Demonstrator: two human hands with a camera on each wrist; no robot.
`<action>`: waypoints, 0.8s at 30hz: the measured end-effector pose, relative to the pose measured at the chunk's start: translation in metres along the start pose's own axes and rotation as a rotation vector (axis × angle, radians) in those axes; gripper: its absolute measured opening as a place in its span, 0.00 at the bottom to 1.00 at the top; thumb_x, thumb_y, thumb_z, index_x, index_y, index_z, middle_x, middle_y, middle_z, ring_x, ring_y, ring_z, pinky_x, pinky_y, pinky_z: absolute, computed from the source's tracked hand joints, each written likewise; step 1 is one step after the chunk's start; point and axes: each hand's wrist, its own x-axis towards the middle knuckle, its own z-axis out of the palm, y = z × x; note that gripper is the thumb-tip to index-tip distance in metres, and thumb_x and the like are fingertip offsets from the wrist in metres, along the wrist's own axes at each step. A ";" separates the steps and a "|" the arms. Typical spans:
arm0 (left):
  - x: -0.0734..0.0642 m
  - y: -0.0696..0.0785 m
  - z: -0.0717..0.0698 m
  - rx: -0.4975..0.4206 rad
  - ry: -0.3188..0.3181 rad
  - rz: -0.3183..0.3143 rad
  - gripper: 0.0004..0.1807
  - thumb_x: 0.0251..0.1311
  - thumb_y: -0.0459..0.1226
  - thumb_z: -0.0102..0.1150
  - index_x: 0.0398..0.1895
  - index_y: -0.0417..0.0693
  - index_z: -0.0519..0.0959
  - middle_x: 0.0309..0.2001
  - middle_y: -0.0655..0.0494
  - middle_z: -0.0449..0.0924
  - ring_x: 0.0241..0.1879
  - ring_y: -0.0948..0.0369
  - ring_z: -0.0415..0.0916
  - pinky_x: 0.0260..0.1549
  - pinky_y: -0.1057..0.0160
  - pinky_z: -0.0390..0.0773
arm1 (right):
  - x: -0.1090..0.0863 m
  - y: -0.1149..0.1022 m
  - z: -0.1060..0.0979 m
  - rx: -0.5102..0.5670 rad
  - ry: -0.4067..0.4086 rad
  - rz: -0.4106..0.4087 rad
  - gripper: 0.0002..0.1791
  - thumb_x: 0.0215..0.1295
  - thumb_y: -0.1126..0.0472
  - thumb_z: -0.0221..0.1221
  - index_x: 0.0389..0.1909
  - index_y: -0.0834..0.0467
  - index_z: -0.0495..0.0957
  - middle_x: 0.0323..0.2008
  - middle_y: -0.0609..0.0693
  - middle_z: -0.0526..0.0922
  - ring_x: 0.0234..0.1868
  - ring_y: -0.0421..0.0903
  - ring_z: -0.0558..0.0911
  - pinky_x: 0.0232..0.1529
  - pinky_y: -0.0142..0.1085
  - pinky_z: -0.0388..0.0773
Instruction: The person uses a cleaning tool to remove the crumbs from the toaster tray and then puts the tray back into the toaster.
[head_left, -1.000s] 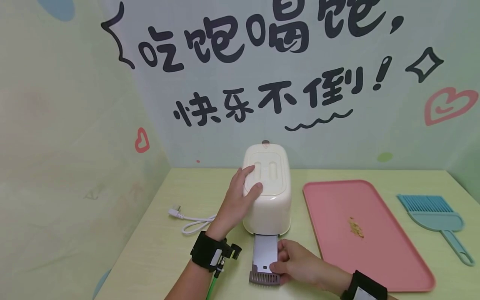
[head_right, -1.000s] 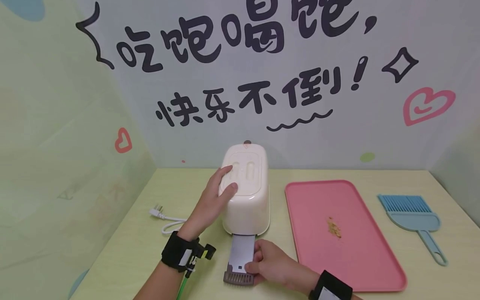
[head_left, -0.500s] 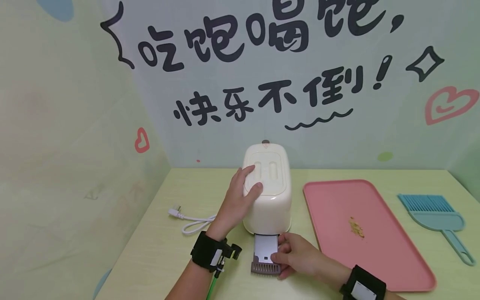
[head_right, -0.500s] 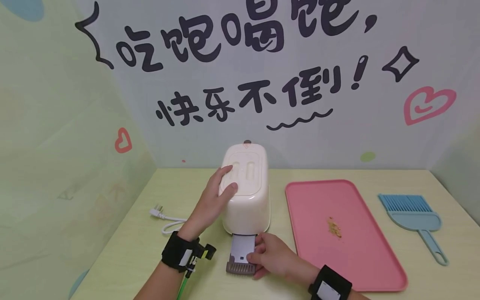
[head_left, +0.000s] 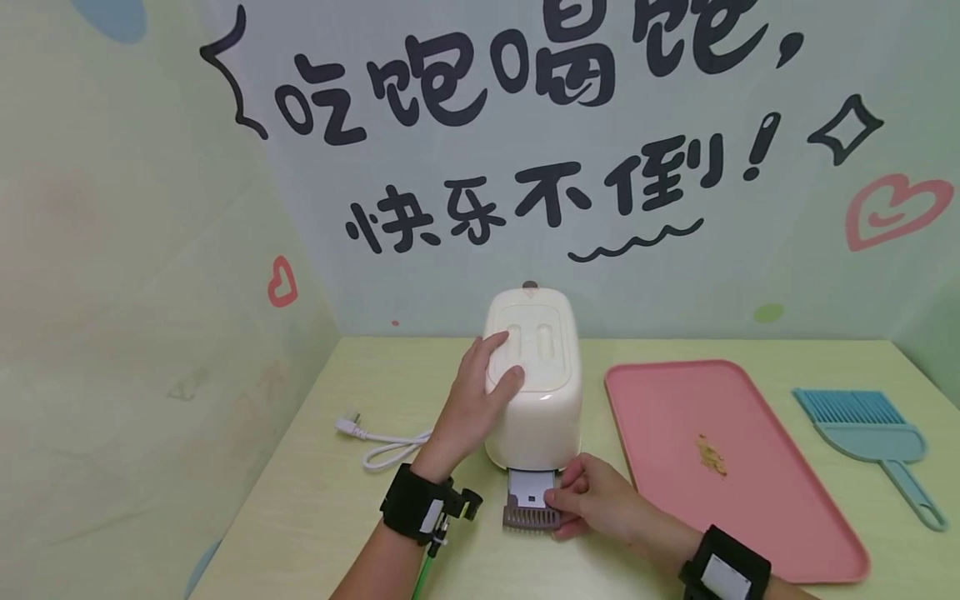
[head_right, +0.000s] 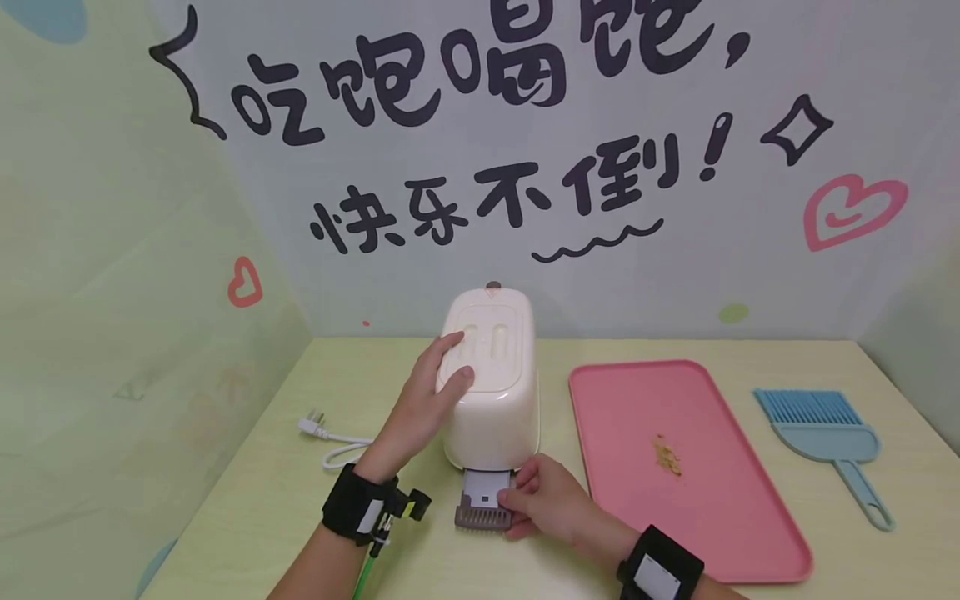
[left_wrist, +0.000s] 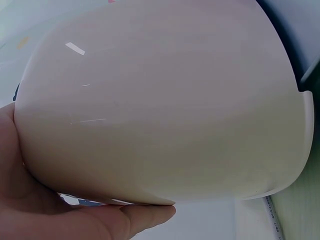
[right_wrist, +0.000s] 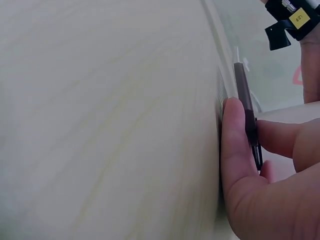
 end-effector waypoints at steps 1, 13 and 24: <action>0.000 0.000 0.000 0.001 -0.001 0.001 0.35 0.75 0.53 0.54 0.82 0.57 0.63 0.85 0.46 0.47 0.84 0.44 0.43 0.74 0.30 0.55 | 0.000 -0.001 -0.001 0.001 0.003 -0.001 0.16 0.69 0.73 0.66 0.44 0.69 0.65 0.34 0.57 0.75 0.28 0.48 0.86 0.36 0.44 0.90; 0.003 0.000 0.000 0.016 0.004 0.007 0.35 0.75 0.53 0.54 0.81 0.57 0.63 0.85 0.47 0.49 0.84 0.45 0.45 0.74 0.30 0.57 | -0.008 -0.005 0.001 -0.577 0.017 -0.329 0.22 0.56 0.62 0.78 0.38 0.56 0.71 0.36 0.49 0.84 0.31 0.39 0.82 0.31 0.32 0.79; -0.003 -0.001 -0.012 0.158 -0.130 0.025 0.44 0.69 0.61 0.63 0.84 0.64 0.59 0.86 0.48 0.40 0.79 0.45 0.57 0.70 0.35 0.68 | -0.002 -0.007 -0.001 -0.810 0.100 -0.470 0.19 0.60 0.62 0.76 0.36 0.53 0.71 0.30 0.42 0.74 0.27 0.34 0.71 0.28 0.30 0.72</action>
